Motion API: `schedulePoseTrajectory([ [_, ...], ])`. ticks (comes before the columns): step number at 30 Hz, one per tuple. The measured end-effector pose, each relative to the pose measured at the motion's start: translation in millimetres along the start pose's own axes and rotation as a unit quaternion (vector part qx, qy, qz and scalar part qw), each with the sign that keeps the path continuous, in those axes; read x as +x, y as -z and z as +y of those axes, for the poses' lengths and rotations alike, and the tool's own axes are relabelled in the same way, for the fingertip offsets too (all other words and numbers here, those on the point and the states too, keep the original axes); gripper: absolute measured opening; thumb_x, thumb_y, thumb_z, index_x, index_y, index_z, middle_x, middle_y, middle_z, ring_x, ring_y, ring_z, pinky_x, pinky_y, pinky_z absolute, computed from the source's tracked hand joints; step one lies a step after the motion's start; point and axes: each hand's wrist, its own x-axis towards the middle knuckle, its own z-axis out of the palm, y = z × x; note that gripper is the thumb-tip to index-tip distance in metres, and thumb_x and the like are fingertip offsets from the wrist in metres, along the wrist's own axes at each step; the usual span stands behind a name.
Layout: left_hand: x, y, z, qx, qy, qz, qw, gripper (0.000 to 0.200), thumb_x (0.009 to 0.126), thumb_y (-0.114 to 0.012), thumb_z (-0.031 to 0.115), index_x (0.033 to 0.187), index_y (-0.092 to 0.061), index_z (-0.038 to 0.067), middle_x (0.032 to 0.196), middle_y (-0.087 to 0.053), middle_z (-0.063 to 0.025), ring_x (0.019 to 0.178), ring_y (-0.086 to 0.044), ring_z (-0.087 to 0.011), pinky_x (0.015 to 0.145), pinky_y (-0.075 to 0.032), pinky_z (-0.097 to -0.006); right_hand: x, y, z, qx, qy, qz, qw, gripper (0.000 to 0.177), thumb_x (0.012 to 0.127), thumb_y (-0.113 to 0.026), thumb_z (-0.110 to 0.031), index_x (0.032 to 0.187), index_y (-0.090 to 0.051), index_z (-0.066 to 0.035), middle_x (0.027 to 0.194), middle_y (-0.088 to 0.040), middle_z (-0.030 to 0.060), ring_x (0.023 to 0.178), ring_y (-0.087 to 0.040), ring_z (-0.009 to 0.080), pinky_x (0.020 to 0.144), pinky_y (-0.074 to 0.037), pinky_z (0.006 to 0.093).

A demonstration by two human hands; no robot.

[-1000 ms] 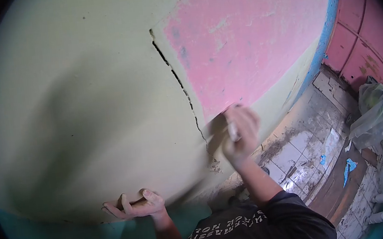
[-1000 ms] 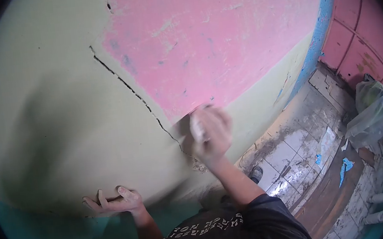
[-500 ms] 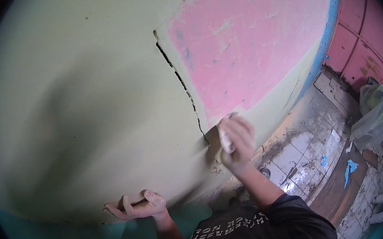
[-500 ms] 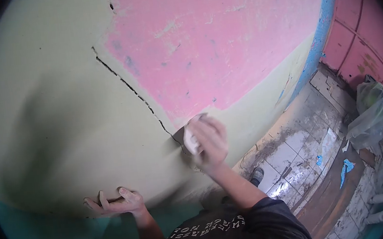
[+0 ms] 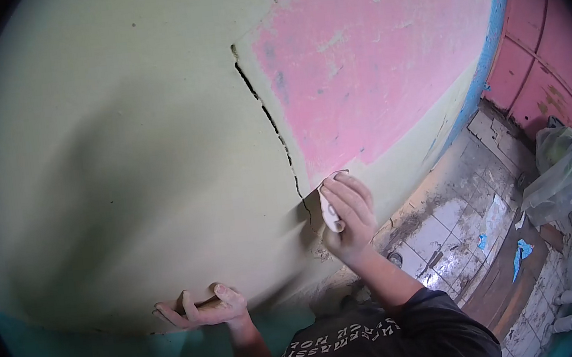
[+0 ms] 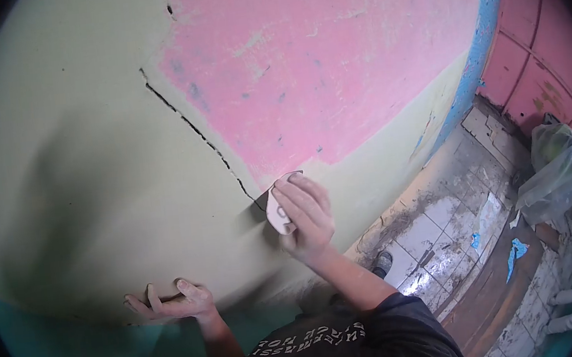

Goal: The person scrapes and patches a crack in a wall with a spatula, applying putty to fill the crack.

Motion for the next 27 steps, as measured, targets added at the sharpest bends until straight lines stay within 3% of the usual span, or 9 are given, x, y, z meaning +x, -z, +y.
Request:
schedulePoseTrajectory([
  [4, 3, -1, -2, -0.019, -0.003, 0.007, 1.000, 0.051, 0.104, -0.051, 0.049, 0.124, -0.051, 0.003, 0.152, -0.033, -0.0303, 0.147, -0.027, -0.0438, 0.118, -0.025, -0.0670, 15, -4, 32, -0.039, -0.110, 0.139, 0.983, 0.024, 0.091, -0.064, 0.002, 0.113, -0.074, 0.004, 0.112, -0.074, 0.0164, 0.106, -0.068, 0.0352, 0.099, -0.052, 0.0443],
  [7, 4, 3, 1, 0.021, -0.006, -0.010, 1.000, 0.051, 0.104, -0.050, 0.049, 0.124, -0.050, 0.003, 0.152, -0.033, -0.0300, 0.147, -0.026, -0.0441, 0.119, -0.024, -0.0673, -1, 0, -2, 0.013, 0.000, -0.007, 1.000, 0.029, 0.085, -0.063, 0.008, 0.113, -0.074, 0.004, 0.113, -0.074, 0.0167, 0.106, -0.068, 0.0364, 0.100, -0.052, 0.0446],
  [8, 5, 1, 1, 0.017, -0.013, -0.006, 1.000, 0.051, 0.105, -0.050, 0.048, 0.125, -0.050, 0.001, 0.152, -0.033, -0.0315, 0.147, -0.027, -0.0461, 0.117, -0.026, -0.0677, -5, 1, 2, 0.005, 0.013, -0.021, 1.000, 0.028, 0.088, -0.061, 0.003, 0.112, -0.074, 0.003, 0.115, -0.073, 0.0171, 0.110, -0.068, 0.0373, 0.102, -0.051, 0.0457],
  [12, 5, 1, -1, 0.015, -0.021, 0.003, 1.000, 0.052, 0.106, -0.049, 0.045, 0.126, -0.050, -0.003, 0.152, -0.032, -0.0345, 0.147, -0.027, -0.0502, 0.114, -0.029, -0.0685, 8, -7, 24, -0.039, -0.108, 0.106, 0.988, 0.028, 0.097, -0.057, -0.012, 0.113, -0.075, 0.001, 0.119, -0.073, 0.0175, 0.116, -0.067, 0.0370, 0.104, -0.050, 0.0475],
  [16, 5, 2, 1, 0.019, -0.020, -0.004, 1.000, 0.052, 0.106, -0.049, 0.044, 0.126, -0.050, -0.003, 0.152, -0.032, -0.0346, 0.147, -0.028, -0.0503, 0.114, -0.029, -0.0683, 1, 2, 0, 0.044, 0.043, -0.056, 0.997, 0.024, 0.091, -0.064, 0.001, 0.112, -0.074, 0.005, 0.115, -0.073, 0.0184, 0.113, -0.067, 0.0374, 0.101, -0.051, 0.0467],
  [19, 7, 2, -1, 0.001, -0.024, -0.002, 1.000, 0.051, 0.106, -0.049, 0.043, 0.126, -0.050, -0.004, 0.152, -0.031, -0.0346, 0.146, -0.028, -0.0503, 0.114, -0.030, -0.0684, 15, 3, 26, 0.026, -0.068, 0.048, 0.996, 0.030, 0.102, -0.057, -0.019, 0.116, -0.075, 0.000, 0.121, -0.073, 0.0171, 0.118, -0.067, 0.0367, 0.103, -0.050, 0.0479],
  [20, 5, 4, 1, 0.014, -0.020, -0.006, 1.000, 0.051, 0.105, -0.050, 0.044, 0.126, -0.050, -0.003, 0.153, -0.031, -0.0345, 0.146, -0.028, -0.0503, 0.114, -0.030, -0.0685, 15, 0, 25, -0.005, -0.058, 0.055, 0.997, 0.031, 0.104, -0.055, -0.021, 0.114, -0.075, 0.000, 0.122, -0.073, 0.0160, 0.116, -0.069, 0.0352, 0.104, -0.049, 0.0486],
  [24, 5, 1, 3, 0.008, -0.005, -0.005, 1.000, 0.051, 0.105, -0.050, 0.047, 0.126, -0.050, 0.001, 0.152, -0.032, -0.0315, 0.147, -0.027, -0.0482, 0.117, -0.025, -0.0694, 6, 11, 5, 0.037, 0.080, -0.110, 0.990, 0.022, 0.092, -0.064, -0.001, 0.112, -0.073, 0.004, 0.114, -0.074, 0.0180, 0.110, -0.070, 0.0362, 0.103, -0.049, 0.0489],
  [27, 3, 0, -3, -0.004, -0.002, 0.001, 1.000, 0.051, 0.104, -0.050, 0.049, 0.126, -0.049, 0.002, 0.152, -0.032, -0.0303, 0.147, -0.025, -0.0473, 0.118, -0.024, -0.0693, 11, -1, 17, 0.021, -0.014, 0.017, 1.000, 0.026, 0.098, -0.060, -0.013, 0.115, -0.073, 0.002, 0.116, -0.074, 0.0181, 0.112, -0.070, 0.0361, 0.103, -0.049, 0.0485],
])
